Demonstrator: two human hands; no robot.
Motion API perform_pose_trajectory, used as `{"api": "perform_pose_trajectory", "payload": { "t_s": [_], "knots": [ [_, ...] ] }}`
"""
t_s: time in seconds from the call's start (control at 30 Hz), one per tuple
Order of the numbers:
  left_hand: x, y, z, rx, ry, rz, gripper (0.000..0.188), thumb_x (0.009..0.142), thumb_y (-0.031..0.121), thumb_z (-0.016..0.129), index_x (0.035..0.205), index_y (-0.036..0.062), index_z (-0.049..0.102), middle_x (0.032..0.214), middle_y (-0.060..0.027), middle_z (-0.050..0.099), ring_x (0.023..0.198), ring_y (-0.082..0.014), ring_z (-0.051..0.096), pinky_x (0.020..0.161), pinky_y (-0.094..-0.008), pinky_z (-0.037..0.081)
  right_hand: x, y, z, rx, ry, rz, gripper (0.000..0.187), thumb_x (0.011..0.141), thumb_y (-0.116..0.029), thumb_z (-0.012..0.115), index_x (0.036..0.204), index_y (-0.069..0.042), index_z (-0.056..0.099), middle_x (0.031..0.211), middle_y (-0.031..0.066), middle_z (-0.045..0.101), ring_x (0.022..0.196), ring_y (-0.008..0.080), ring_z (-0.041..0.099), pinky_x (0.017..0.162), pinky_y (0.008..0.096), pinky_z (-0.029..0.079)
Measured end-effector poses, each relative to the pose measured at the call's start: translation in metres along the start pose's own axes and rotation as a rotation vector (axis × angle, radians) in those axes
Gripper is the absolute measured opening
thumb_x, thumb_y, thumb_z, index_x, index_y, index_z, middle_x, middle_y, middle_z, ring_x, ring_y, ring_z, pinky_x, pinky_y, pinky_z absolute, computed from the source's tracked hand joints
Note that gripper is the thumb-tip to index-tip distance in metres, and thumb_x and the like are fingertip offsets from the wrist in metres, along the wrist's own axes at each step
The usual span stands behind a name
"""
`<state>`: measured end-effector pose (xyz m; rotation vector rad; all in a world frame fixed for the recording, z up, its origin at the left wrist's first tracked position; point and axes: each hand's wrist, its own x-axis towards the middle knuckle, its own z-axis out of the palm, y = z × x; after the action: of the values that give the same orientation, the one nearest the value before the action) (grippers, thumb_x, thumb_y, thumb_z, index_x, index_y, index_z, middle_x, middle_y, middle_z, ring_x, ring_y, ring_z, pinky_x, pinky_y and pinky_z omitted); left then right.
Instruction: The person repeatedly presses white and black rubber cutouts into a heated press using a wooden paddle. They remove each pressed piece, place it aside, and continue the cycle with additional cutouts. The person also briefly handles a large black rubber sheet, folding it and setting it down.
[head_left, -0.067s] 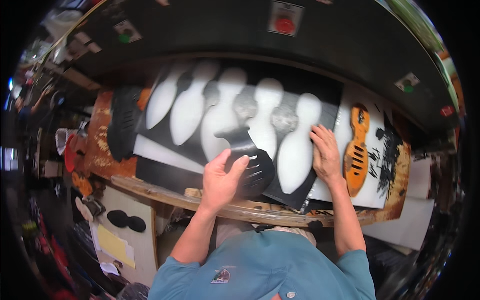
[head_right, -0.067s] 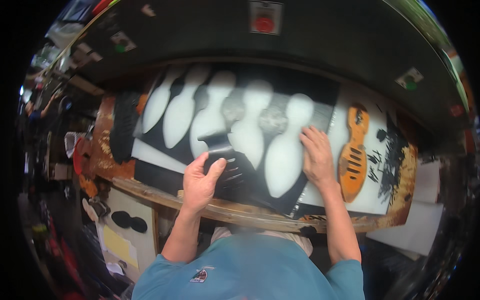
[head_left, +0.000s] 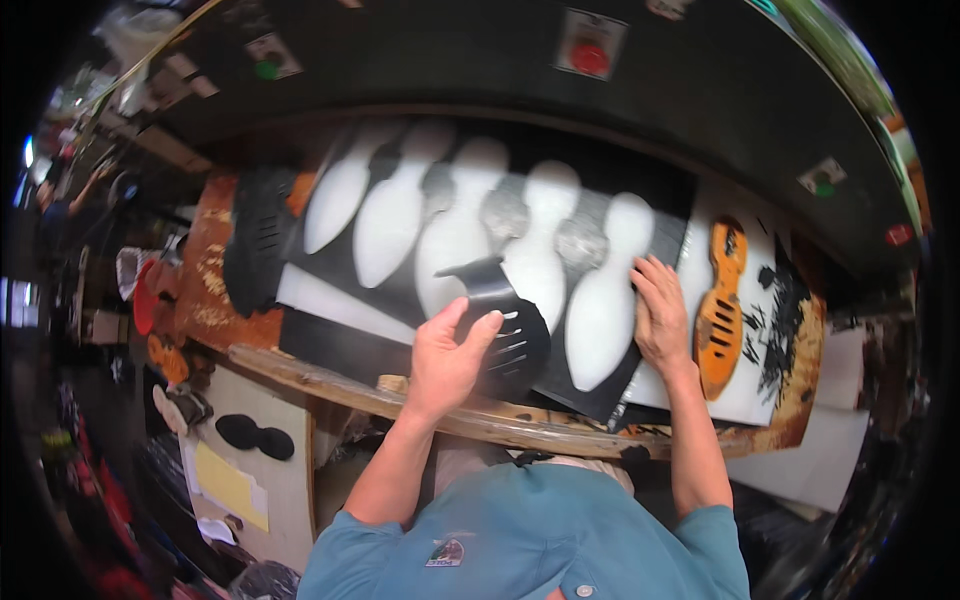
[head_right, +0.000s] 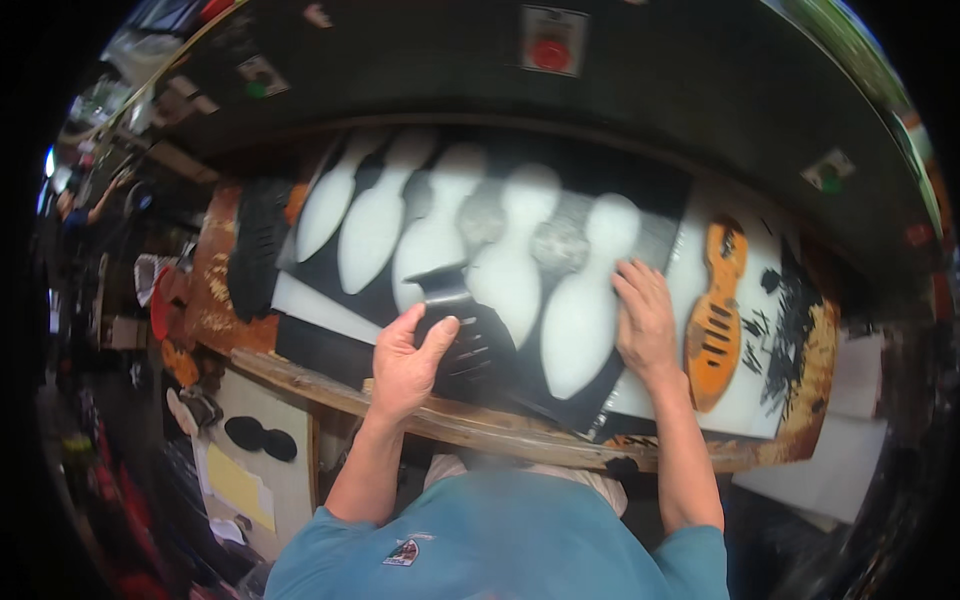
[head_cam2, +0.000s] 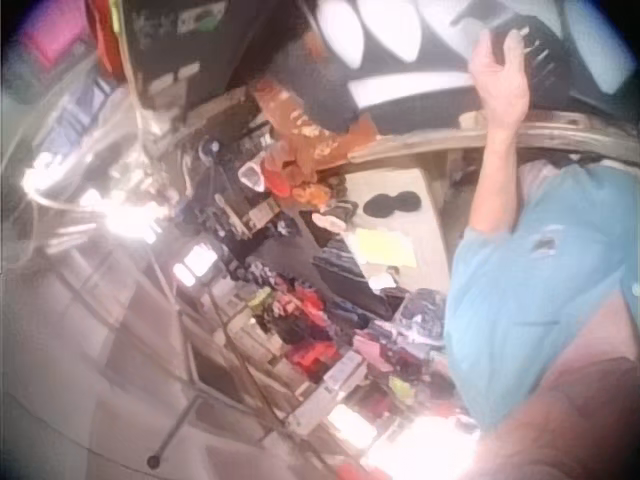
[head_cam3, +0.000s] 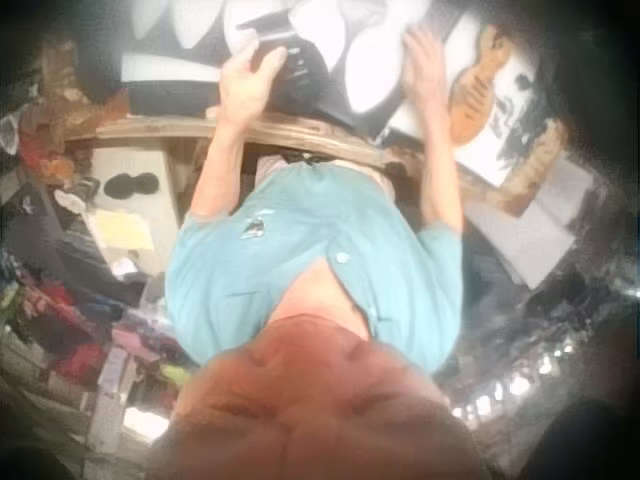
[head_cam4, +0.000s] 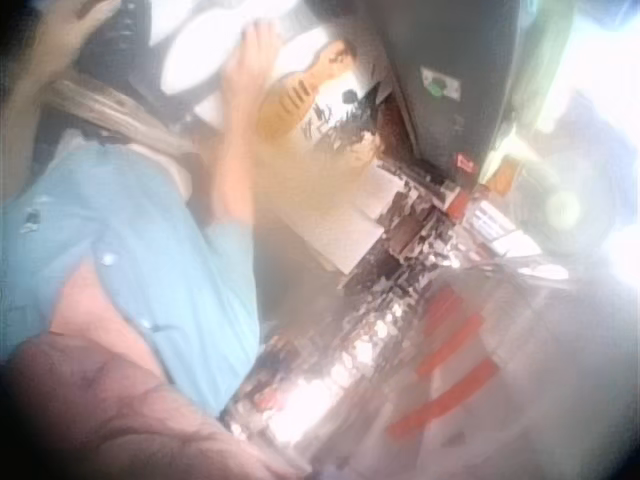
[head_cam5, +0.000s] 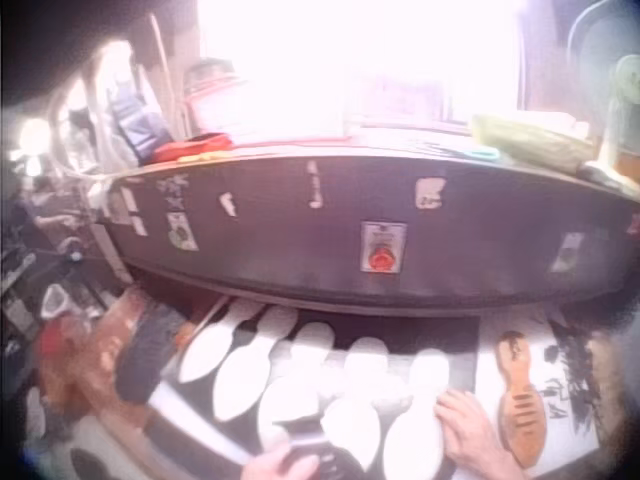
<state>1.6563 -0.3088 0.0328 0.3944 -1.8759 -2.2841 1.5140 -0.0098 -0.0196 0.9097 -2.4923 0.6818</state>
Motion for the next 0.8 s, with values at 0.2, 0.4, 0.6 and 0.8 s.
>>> {"api": "perform_pose_trajectory", "payload": {
  "t_s": [0.2,0.4,0.6,0.8],
  "knots": [
    [0.016,0.029,-0.091,0.244,0.097,0.141,0.026,0.105,0.015,0.072,0.121,-0.0049,0.073,0.105,-0.0046,0.078,0.095,-0.0084,0.067,0.086,-0.0286,0.056,-0.017,-0.001,-0.025,-0.081,-0.002,0.102,0.03,0.093,0.004,0.067,0.123,0.003,0.072,0.137,0.0209,0.068,0.136,0.0416,0.06,0.116,0.0484,0.047],
    [0.089,0.068,-0.25,0.475,0.24,0.318,0.044,0.096,0.017,0.081,0.134,-0.0032,0.071,0.103,-0.0079,0.079,0.089,-0.0099,0.073,0.069,-0.027,0.06,-0.067,0.034,-0.077,-0.346,0.068,0.544,0.07,0.09,-0.021,0.084,0.151,-0.001,0.056,0.162,0.0274,0.044,0.145,0.0435,0.047,0.118,0.0487,0.043],
    [0.16,0.041,-0.346,1.299,0.675,0.471,0.05,0.094,0.022,0.079,0.135,-0.0039,0.069,0.134,-0.0253,0.07,0.125,-0.0411,0.066,0.108,-0.0458,0.053,-0.108,0.059,-0.07,-0.322,0.067,0.598,0.095,0.087,-0.028,0.088,0.166,-0.006,0.04,0.172,0.0291,0.032,0.158,0.0458,0.032,0.13,0.052,0.027],
    [0.11,0.003,-0.157,0.887,-0.097,0.792,0.082,0.086,0.036,0.089,0.153,0.0033,0.056,0.161,-0.0264,0.05,0.154,-0.0431,0.043,0.127,-0.0516,0.037,-0.099,0.053,-0.07,-0.319,0.013,0.709,0.096,0.087,-0.027,0.085,0.168,-0.007,0.037,0.171,0.0323,0.031,0.158,0.0479,0.031,0.13,0.0529,0.026]
  ]
}}
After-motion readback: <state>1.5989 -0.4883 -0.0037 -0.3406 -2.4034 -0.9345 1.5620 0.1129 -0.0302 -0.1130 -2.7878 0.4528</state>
